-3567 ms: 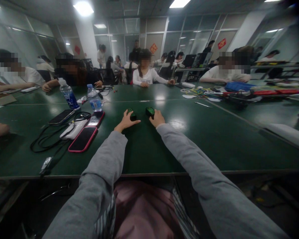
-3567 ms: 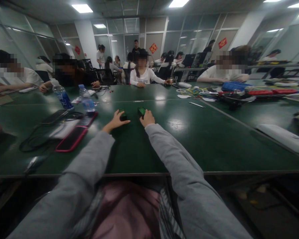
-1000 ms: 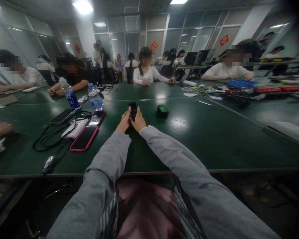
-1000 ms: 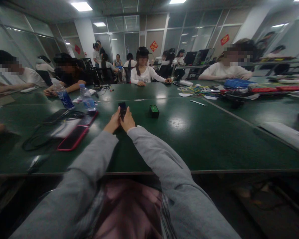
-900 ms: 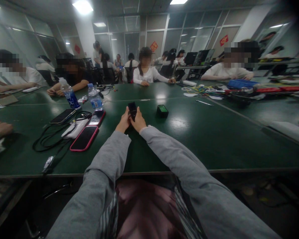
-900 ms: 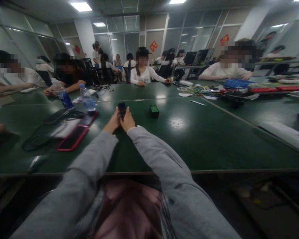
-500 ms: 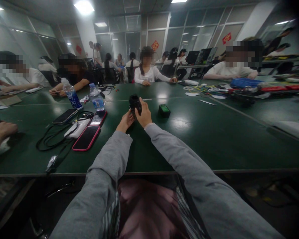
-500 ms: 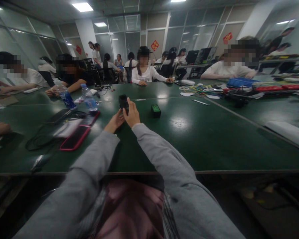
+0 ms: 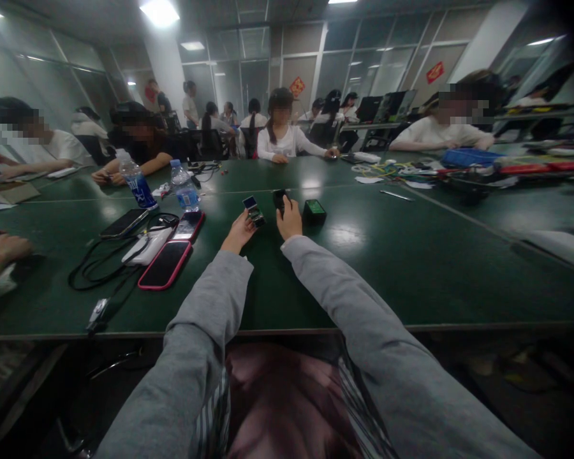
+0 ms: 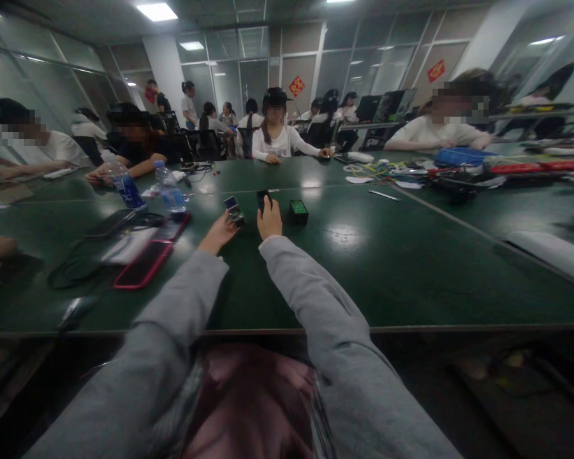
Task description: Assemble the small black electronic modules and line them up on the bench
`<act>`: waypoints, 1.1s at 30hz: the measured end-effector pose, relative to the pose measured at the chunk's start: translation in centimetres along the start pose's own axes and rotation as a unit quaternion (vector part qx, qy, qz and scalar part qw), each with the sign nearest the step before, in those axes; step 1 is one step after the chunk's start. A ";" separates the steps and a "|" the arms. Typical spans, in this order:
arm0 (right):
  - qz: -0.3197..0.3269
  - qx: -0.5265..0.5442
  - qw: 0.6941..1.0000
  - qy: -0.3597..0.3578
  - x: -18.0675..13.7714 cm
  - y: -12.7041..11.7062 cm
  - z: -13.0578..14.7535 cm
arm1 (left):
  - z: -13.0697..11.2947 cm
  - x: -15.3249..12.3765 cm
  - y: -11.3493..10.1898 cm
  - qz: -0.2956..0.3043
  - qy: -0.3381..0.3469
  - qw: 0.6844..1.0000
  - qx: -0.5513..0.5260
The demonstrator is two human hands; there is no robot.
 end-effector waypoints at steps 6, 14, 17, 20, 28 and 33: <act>0.063 -0.011 0.995 0.073 0.3 1.4 -1.5 | 0.0 -0.2 0.2 -0.005 -0.002 1.000 0.006; 0.009 -0.026 0.996 0.088 0.0 0.3 -1.4 | 0.0 0.3 0.0 0.011 0.001 1.000 0.010; -0.082 -0.019 0.994 0.064 -0.6 -1.6 0.2 | 0.1 0.4 -0.1 0.014 0.000 1.000 0.014; -0.079 -0.017 0.997 -0.009 -1.2 -1.6 3.0 | 0.1 0.5 -0.1 0.015 0.000 1.000 0.019; 0.109 -0.037 0.988 -0.100 -2.2 3.6 6.9 | 0.2 0.6 0.1 0.010 0.022 1.000 0.012; 0.108 0.017 0.990 -0.093 -1.7 3.3 6.8 | 0.2 0.7 0.1 0.007 0.012 1.000 0.018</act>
Point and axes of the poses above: each hand's wrist, its own x-axis towards the middle knuckle, its own y-axis out of the palm, z = x × y, the point moved 5 cm from there along x, towards the middle knuckle, and after that the axes turned 12 degrees about z, right-handed, at the moved point
